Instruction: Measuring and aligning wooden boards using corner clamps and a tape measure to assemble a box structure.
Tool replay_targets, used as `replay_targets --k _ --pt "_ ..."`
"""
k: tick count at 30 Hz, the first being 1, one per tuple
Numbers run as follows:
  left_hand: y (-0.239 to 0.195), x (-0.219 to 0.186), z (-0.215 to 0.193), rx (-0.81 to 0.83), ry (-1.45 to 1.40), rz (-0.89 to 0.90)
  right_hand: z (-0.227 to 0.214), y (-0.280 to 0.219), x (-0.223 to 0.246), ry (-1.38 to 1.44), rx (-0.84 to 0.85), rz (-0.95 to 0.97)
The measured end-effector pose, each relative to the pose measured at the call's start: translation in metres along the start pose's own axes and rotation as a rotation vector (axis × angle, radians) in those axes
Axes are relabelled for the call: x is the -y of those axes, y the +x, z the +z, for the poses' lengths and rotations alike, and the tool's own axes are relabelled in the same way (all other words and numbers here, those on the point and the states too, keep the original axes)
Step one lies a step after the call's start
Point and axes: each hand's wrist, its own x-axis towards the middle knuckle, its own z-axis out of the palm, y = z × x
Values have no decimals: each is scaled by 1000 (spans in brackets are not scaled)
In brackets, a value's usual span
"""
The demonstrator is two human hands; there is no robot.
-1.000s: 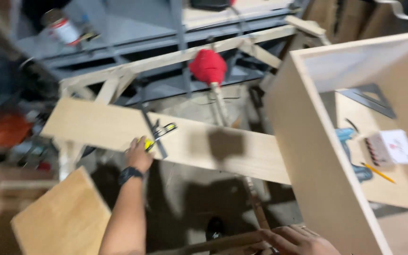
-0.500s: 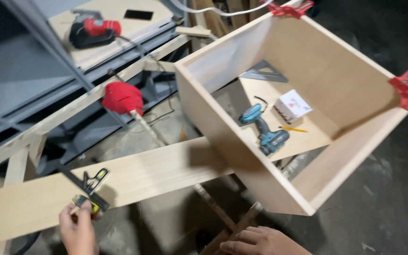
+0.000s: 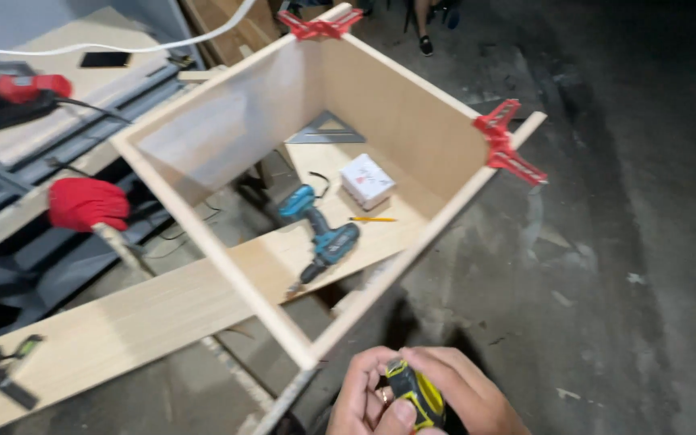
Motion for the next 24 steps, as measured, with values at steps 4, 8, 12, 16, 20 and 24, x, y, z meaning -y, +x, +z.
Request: replay_targets --k 4,8,12,16,20,24 --pt "38 46 56 43 95 -98 -68 -34 -53 -27 8 57" --pt "70 54 98 148 34 -127 -120 -27 -61 -25 4 119" --pt "105 62 109 220 18 -132 -146 2 -103 -6 39 -130" --pt "148 74 105 169 46 -204 -178 37 -130 92 168 -50" --pt "198 81 117 219 -8 -264 -226 71 -171 104 372 -18" --pt "260 61 141 243 434 -238 -279 107 -223 122 435 -84"
